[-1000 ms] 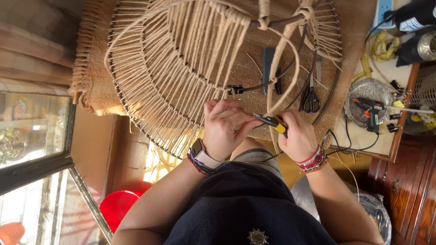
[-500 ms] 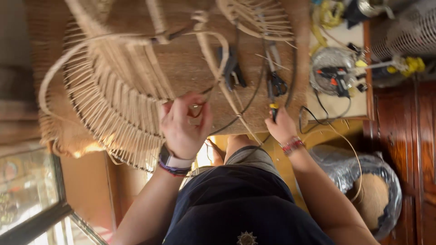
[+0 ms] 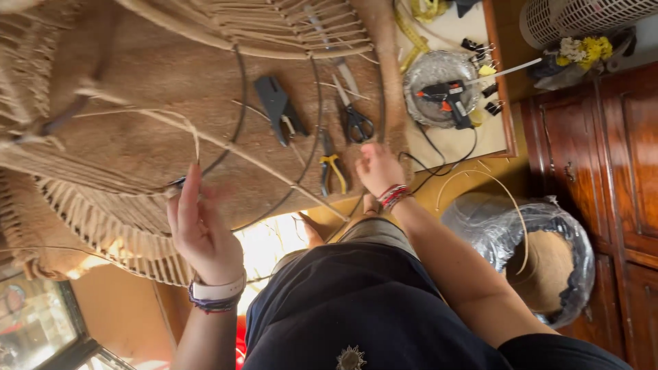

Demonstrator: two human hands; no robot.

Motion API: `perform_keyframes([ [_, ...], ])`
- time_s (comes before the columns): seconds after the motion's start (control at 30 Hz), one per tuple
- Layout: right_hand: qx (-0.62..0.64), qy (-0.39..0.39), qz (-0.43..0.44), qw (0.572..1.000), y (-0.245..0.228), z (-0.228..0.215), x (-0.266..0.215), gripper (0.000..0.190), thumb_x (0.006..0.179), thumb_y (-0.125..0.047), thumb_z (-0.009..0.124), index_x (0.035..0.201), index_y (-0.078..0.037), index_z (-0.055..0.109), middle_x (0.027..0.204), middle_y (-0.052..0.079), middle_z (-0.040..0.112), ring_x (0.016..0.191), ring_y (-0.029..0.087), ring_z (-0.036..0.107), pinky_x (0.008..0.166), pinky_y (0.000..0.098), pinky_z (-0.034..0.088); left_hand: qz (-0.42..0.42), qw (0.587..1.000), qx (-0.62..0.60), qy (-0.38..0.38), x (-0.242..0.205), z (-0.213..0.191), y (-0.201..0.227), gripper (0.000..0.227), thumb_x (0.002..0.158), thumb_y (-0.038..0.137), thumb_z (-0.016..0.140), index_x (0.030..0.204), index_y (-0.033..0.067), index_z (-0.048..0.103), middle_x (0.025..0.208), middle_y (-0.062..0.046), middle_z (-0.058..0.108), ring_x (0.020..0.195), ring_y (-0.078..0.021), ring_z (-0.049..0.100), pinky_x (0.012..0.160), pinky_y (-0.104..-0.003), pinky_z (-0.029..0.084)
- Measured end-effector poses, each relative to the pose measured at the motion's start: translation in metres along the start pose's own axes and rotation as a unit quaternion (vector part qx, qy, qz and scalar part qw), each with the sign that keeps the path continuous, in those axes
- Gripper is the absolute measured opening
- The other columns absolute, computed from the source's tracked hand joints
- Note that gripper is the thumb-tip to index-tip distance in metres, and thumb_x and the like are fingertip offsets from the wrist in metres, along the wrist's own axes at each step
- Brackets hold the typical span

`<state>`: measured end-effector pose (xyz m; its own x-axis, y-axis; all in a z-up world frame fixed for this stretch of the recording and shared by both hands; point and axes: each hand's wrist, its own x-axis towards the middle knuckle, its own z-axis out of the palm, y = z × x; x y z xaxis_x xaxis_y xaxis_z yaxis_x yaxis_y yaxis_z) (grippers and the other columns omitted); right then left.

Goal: Assembling a wicker lampshade by securing strands to a frame using pliers, a stapler, and a hot glue gun

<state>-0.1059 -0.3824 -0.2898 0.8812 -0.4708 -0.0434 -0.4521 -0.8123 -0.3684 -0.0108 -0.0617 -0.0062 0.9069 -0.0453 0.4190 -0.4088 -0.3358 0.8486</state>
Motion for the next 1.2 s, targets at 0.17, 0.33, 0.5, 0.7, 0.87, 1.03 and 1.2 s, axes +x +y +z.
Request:
perform_keyframes([
  [0.17, -0.069, 0.084, -0.030, 0.994, 0.098, -0.062, 0.013, 0.029, 0.083, -0.015, 0.070, 0.112, -0.019, 0.067, 0.099, 0.006, 0.065, 0.091, 0.032, 0.069, 0.073, 0.0456, 0.059, 0.147, 0.965, 0.218, 0.021, -0.006, 0.055, 0.050, 0.047, 0.089, 0.006, 0.072, 0.135, -0.0022, 0.066, 0.144, -0.028, 0.032, 0.139, -0.0500, 0.041, 0.117, -0.057, 0.037],
  [0.33, -0.126, -0.041, -0.018, 0.991, 0.154, -0.082, 0.013, 0.039, 0.091, -0.021, 0.066, 0.130, -0.015, 0.063, 0.115, 0.007, 0.060, 0.110, 0.030, 0.062, 0.086, 0.0419, 0.055, 0.216, 0.972, -0.071, -0.057, -0.049, 0.186, 0.031, 0.027, 0.087, 0.003, 0.054, 0.101, 0.0057, 0.078, 0.112, -0.025, 0.061, 0.109, -0.0459, 0.060, 0.097, -0.056, 0.049],
  [0.5, -0.080, -0.023, -0.010, 0.996, 0.187, -0.052, 0.030, 0.010, 0.093, -0.027, 0.067, 0.097, -0.021, 0.059, 0.090, 0.004, 0.060, 0.078, 0.033, 0.072, 0.067, 0.0472, 0.059, -0.070, 0.889, 0.214, -0.398, -0.124, 0.340, -0.033, 0.015, 0.096, 0.045, 0.062, 0.100, 0.0352, 0.073, 0.098, 0.007, 0.071, 0.081, -0.0313, 0.075, 0.073, -0.052, 0.063],
  [0.7, 0.026, -0.008, -0.014, 1.000, 0.210, -0.057, 0.037, 0.009, 0.090, -0.023, 0.068, 0.094, -0.022, 0.060, 0.092, 0.001, 0.059, 0.077, 0.030, 0.074, 0.067, 0.0446, 0.061, -0.203, 0.826, 0.305, -0.428, -0.139, 0.445, -0.091, 0.019, 0.095, 0.049, 0.055, 0.101, 0.0425, 0.071, 0.086, 0.004, 0.077, 0.085, -0.0298, 0.078, 0.075, -0.047, 0.063],
  [0.87, 0.254, -0.001, 0.028, 0.967, 0.185, -0.095, 0.046, 0.013, 0.091, 0.003, 0.065, 0.094, -0.009, 0.063, 0.087, 0.009, 0.059, 0.068, 0.029, 0.071, 0.062, 0.0348, 0.060, -0.293, 0.802, 0.298, -0.427, -0.118, 0.454, -0.065, 0.021, 0.088, 0.051, 0.058, 0.099, 0.0332, 0.066, 0.094, 0.001, 0.077, 0.094, -0.0320, 0.077, 0.084, -0.047, 0.062],
  [1.03, 0.388, -0.017, 0.065, 0.919, 0.179, -0.115, 0.050, 0.012, 0.093, 0.008, 0.064, 0.097, -0.003, 0.064, 0.085, 0.008, 0.061, 0.058, 0.017, 0.069, 0.051, 0.0275, 0.057, -0.329, 0.792, 0.296, -0.421, -0.119, 0.463, -0.063, 0.015, 0.089, 0.043, 0.060, 0.094, 0.0292, 0.063, 0.096, -0.001, 0.076, 0.097, -0.0338, 0.076, 0.086, -0.048, 0.061],
  [1.2, 0.225, -0.051, -0.027, 0.973, 0.205, -0.118, 0.059, 0.014, 0.090, -0.004, 0.074, 0.101, -0.009, 0.067, 0.092, 0.009, 0.068, 0.078, 0.026, 0.076, 0.059, 0.0317, 0.062, -0.291, 0.773, 0.360, -0.434, -0.127, 0.457, -0.070, 0.019, 0.089, 0.046, 0.058, 0.097, 0.0310, 0.068, 0.092, 0.003, 0.076, 0.094, -0.0265, 0.077, 0.080, -0.041, 0.063],
])
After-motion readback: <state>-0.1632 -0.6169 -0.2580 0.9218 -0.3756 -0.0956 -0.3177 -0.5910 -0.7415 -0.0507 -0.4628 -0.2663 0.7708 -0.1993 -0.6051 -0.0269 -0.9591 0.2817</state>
